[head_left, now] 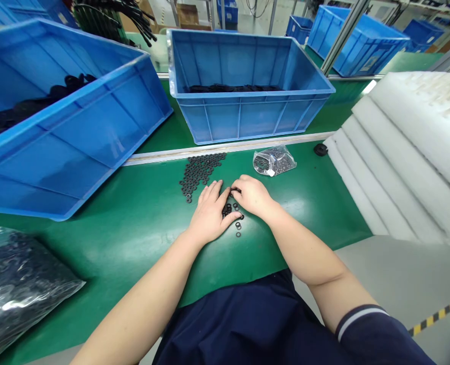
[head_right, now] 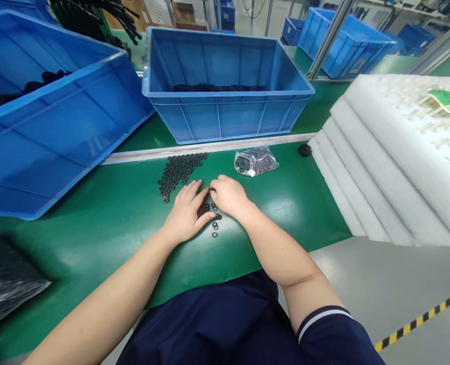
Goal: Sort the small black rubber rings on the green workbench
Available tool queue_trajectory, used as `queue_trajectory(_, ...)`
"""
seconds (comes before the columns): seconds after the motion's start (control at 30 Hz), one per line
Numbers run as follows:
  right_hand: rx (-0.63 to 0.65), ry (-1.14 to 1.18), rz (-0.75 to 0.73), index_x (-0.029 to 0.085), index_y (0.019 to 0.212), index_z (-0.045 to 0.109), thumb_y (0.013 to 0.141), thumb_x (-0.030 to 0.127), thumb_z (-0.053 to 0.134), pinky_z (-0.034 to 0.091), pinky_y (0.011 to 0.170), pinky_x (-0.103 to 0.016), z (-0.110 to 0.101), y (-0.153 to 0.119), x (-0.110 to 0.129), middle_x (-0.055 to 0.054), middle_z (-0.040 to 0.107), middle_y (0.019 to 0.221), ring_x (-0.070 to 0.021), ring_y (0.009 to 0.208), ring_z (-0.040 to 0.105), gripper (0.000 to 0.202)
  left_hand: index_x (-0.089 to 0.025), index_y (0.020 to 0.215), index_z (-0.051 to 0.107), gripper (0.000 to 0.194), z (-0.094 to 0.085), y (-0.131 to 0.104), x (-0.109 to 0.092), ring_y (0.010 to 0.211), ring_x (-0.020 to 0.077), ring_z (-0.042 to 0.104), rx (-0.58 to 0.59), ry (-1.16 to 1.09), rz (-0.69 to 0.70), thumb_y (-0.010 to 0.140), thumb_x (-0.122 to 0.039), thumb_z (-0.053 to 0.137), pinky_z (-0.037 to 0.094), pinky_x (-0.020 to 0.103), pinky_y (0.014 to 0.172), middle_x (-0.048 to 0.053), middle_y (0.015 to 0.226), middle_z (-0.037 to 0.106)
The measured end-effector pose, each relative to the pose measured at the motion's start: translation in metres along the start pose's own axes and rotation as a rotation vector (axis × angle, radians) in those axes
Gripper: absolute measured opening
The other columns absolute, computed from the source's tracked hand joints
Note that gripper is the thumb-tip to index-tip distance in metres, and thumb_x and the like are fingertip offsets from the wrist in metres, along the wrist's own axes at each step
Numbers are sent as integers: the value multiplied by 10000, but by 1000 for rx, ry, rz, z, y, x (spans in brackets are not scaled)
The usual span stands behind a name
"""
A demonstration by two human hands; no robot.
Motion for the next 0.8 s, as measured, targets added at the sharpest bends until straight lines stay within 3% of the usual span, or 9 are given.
queue_trajectory(0.33,-20,-2,-21,193,921,689,899,179,579,428,759,-273,-7,-2,0,-49,620,920,-182,837,578,113,-74,1454,433,840,-1,1,-2,1478,399,258,0,28,-14,899,-704,410,228,603,1189,256,1578,302)
queue_trajectory(0.57,-48,55,38,179,906,698,872,217,646,446,784,-273,-15,1,-14,-51,637,910,-176,816,590,73,-55,1473,402,866,-1,0,-2,1485,398,242,9,19,-14,901,-706,407,225,605,1192,266,1583,285)
queue_trajectory(0.67,-137,74,69,178,941,706,902,241,611,452,847,-288,-26,3,-29,-64,660,938,-192,880,610,120,-75,1461,421,821,-2,-1,0,1485,384,253,-14,-5,-20,915,-687,397,236,605,1191,256,1581,298)
queue_trajectory(0.8,-272,11,298,141,1135,677,934,218,535,454,922,-337,-46,2,-67,-121,695,1045,-241,979,637,258,-79,1403,492,765,-3,-2,0,1465,391,290,-34,-33,-15,920,-666,410,248,600,1189,257,1557,340)
Point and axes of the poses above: each hand's wrist, its own y-axis towards the middle knuckle, its own z-axis out of the palm, x = y × z, the point moved 7 cm from there along y, towards the middle knuckle
